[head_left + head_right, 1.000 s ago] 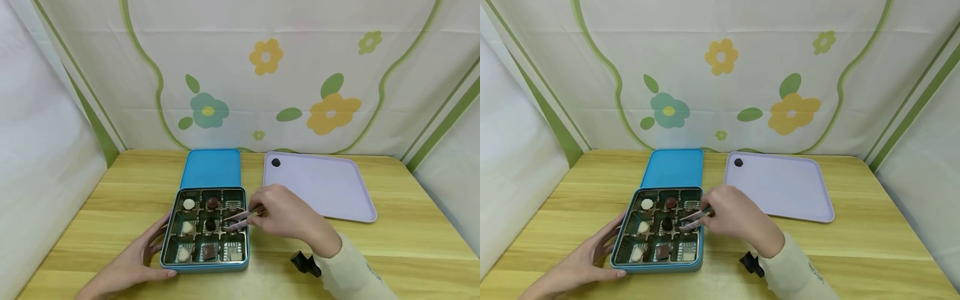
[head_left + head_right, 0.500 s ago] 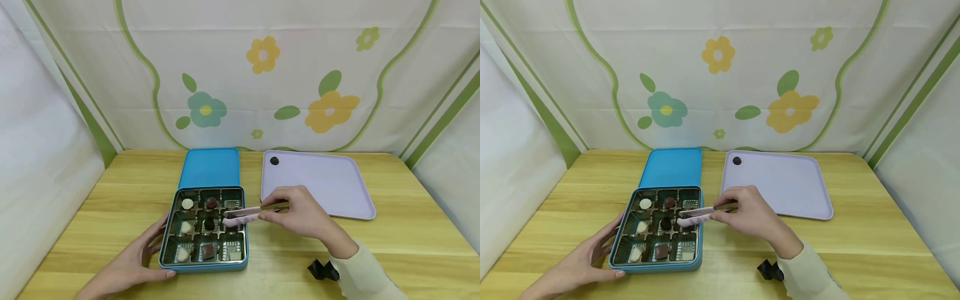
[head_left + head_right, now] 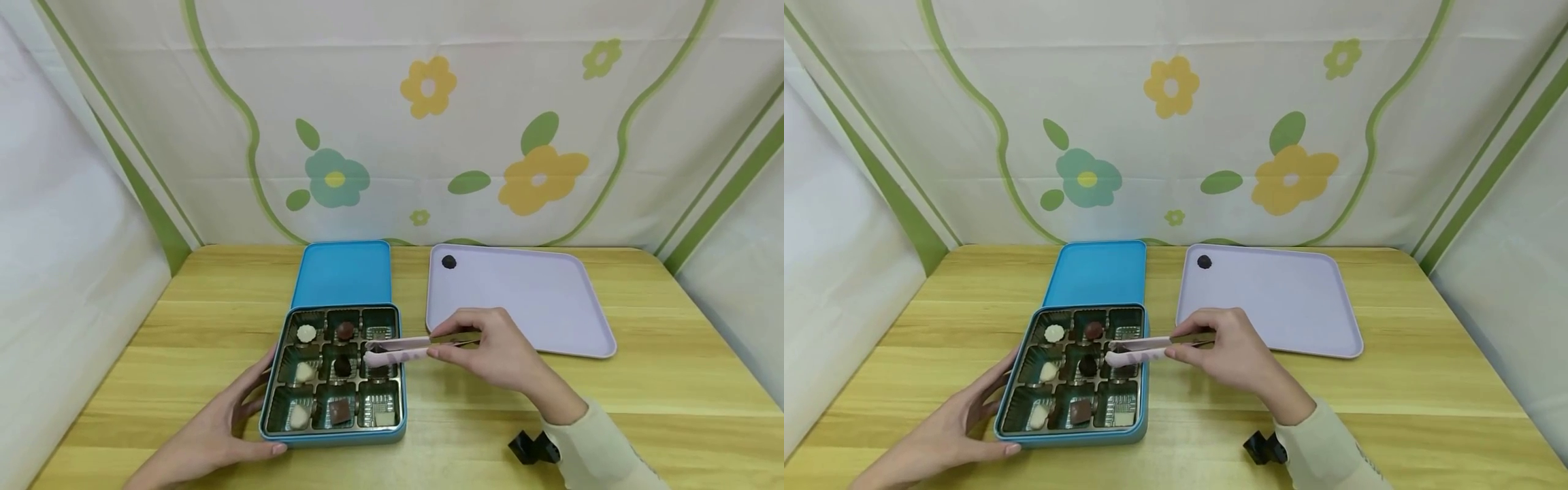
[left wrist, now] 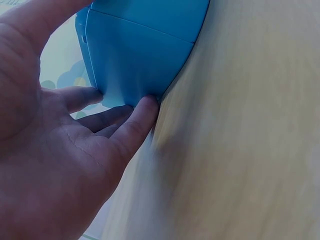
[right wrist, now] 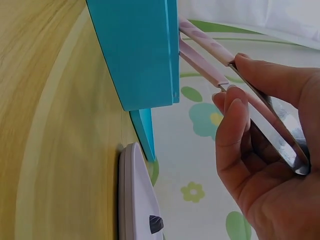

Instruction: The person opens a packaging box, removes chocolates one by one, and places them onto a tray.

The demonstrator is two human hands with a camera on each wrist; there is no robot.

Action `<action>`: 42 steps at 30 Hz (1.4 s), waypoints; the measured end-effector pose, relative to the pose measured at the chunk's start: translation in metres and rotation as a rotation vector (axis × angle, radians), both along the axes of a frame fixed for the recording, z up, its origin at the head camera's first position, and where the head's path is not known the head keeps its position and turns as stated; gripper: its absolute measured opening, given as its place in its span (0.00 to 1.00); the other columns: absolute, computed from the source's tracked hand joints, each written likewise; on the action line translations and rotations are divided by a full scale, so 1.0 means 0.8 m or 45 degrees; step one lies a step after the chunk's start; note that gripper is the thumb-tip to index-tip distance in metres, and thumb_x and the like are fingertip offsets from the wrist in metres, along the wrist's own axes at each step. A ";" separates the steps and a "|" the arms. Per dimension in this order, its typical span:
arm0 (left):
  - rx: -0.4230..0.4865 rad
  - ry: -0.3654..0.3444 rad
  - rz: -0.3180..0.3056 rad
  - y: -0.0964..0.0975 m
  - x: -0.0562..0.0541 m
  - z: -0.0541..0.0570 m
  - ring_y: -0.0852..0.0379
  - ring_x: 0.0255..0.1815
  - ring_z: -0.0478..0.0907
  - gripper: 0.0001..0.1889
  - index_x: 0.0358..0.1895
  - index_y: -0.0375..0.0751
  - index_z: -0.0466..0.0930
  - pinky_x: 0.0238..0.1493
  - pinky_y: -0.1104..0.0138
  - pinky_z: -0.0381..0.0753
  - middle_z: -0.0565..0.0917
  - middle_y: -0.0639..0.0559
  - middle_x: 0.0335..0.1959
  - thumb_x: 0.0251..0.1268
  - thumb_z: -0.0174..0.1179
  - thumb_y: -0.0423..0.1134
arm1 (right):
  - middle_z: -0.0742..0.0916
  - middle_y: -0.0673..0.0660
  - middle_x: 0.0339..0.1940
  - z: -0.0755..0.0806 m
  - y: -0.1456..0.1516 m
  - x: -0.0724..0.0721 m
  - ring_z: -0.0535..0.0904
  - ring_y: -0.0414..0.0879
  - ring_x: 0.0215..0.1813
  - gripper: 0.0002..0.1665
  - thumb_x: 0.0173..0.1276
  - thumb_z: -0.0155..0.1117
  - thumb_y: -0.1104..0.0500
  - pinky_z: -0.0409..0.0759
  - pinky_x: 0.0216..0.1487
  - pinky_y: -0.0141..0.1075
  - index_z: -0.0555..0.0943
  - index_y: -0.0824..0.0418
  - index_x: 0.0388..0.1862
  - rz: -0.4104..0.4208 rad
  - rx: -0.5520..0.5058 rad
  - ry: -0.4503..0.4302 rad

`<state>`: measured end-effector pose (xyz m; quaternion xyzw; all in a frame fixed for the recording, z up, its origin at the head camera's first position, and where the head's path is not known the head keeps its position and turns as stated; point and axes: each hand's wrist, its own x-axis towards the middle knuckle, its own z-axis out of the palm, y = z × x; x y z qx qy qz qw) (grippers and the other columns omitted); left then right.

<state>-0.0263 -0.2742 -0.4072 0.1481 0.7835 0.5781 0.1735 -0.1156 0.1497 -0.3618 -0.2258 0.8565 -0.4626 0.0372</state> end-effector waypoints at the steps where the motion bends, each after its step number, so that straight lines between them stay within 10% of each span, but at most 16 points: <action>1: -0.002 0.002 0.001 0.000 0.000 0.000 0.83 0.74 0.65 0.63 0.90 0.62 0.41 0.67 0.78 0.75 0.44 0.34 0.90 0.62 0.79 0.34 | 0.93 0.41 0.37 0.000 0.001 0.000 0.86 0.38 0.39 0.07 0.65 0.83 0.53 0.85 0.43 0.34 0.93 0.47 0.41 -0.003 -0.002 -0.004; 23: -0.007 0.010 0.008 0.001 0.001 -0.001 0.82 0.73 0.66 0.63 0.90 0.62 0.41 0.68 0.80 0.71 0.43 0.33 0.90 0.61 0.79 0.34 | 0.94 0.50 0.39 -0.003 0.019 -0.006 0.88 0.41 0.38 0.08 0.67 0.82 0.54 0.87 0.40 0.33 0.93 0.51 0.44 -0.076 -0.112 -0.105; 42: 0.009 -0.012 -0.010 0.000 0.000 0.000 0.83 0.73 0.66 0.64 0.90 0.62 0.40 0.68 0.79 0.73 0.42 0.34 0.90 0.62 0.79 0.33 | 0.91 0.51 0.32 -0.010 0.076 -0.039 0.83 0.38 0.31 0.16 0.72 0.78 0.47 0.80 0.30 0.32 0.93 0.57 0.48 -0.521 -0.042 -0.040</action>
